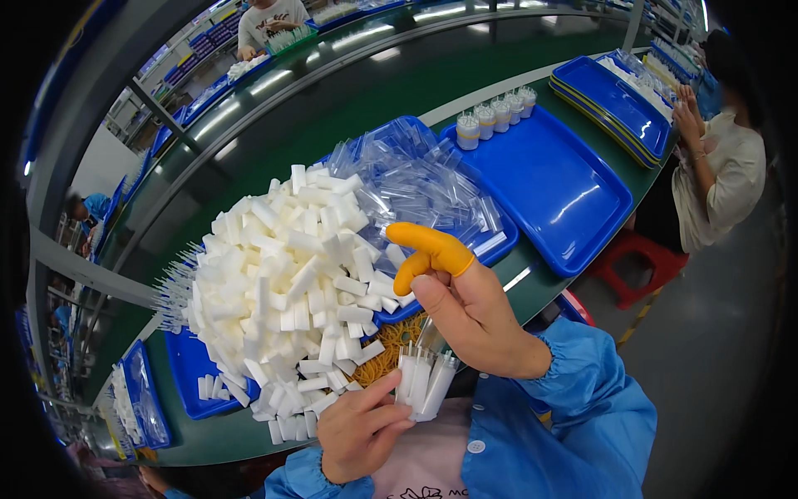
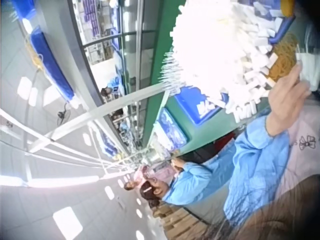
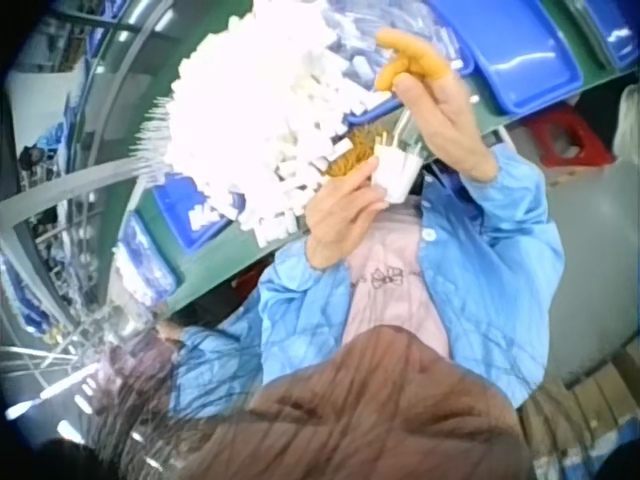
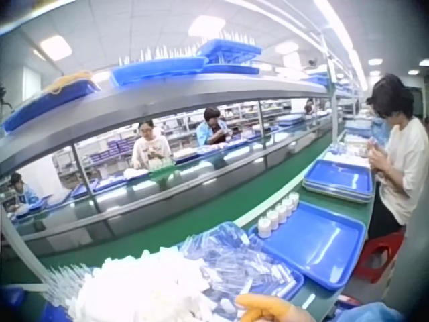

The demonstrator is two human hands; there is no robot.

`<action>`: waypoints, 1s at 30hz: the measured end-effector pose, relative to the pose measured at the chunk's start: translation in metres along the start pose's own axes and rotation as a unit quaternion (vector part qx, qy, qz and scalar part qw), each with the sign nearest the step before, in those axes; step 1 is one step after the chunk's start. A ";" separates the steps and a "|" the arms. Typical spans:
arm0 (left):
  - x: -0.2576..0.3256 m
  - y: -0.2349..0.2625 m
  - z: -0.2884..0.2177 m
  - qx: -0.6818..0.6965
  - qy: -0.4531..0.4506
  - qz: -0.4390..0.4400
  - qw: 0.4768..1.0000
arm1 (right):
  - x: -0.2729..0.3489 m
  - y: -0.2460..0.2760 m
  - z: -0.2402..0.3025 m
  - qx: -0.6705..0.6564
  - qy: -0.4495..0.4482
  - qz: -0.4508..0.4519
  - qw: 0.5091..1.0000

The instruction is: The person assembles cotton swabs by inserting white cotton tips into plastic sticks. They gather the sticks into a bundle, secure them with a rubber band, and trim the protruding ends with scissors. The process is repeated for multiple batches of swabs.

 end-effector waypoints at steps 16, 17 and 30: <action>-0.005 -0.004 -0.006 -0.003 -0.014 0.009 1.000 | 0.004 -0.011 -0.003 -0.008 -0.021 0.052 0.998; -0.006 -0.005 -0.006 -0.005 -0.016 0.014 1.000 | 0.004 -0.011 -0.002 -0.001 -0.018 0.051 0.999; -0.001 -0.005 -0.007 -0.033 -0.023 0.043 0.998 | 0.011 0.004 0.018 0.068 -0.150 0.344 0.924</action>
Point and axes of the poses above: each hand's wrist, its own x-axis away from the middle knuckle, its own y-axis out of the back of the hand, z = x × y, the point moved 8 cm from there along -x, towards the middle knuckle, and after that the axes turned 14 degrees about y, right-handed, at the moved point
